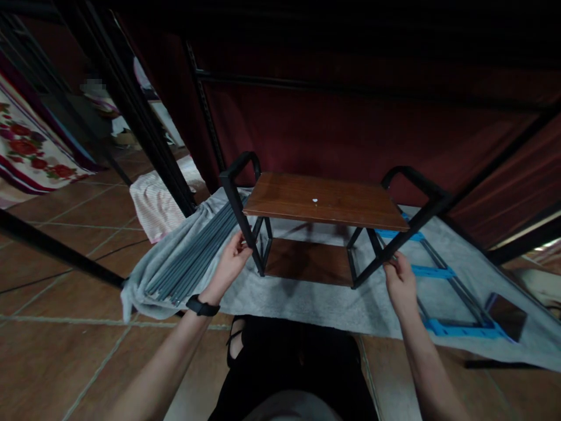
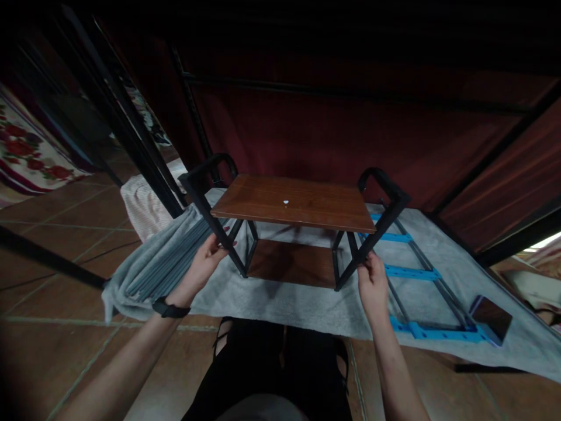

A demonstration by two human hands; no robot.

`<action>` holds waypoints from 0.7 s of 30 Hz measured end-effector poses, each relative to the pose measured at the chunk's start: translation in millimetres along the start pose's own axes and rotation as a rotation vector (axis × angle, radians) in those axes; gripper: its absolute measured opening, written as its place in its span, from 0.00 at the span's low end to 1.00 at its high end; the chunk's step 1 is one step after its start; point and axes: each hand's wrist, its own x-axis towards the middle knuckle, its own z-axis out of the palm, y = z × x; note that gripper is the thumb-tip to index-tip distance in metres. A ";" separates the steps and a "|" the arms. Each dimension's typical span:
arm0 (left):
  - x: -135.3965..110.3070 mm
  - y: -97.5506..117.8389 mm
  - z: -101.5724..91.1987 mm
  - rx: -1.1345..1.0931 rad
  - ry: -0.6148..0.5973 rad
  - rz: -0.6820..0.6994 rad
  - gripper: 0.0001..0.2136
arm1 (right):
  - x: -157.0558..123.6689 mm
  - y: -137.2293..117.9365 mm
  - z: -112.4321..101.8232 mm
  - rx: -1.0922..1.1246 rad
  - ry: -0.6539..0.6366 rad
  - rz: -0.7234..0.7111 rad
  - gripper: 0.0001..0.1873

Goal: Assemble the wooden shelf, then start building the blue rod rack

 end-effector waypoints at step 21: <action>-9.8 -9.8 23.9 0.358 -0.027 0.065 0.15 | -9.6 23.6 13.6 -0.051 -0.089 0.052 0.23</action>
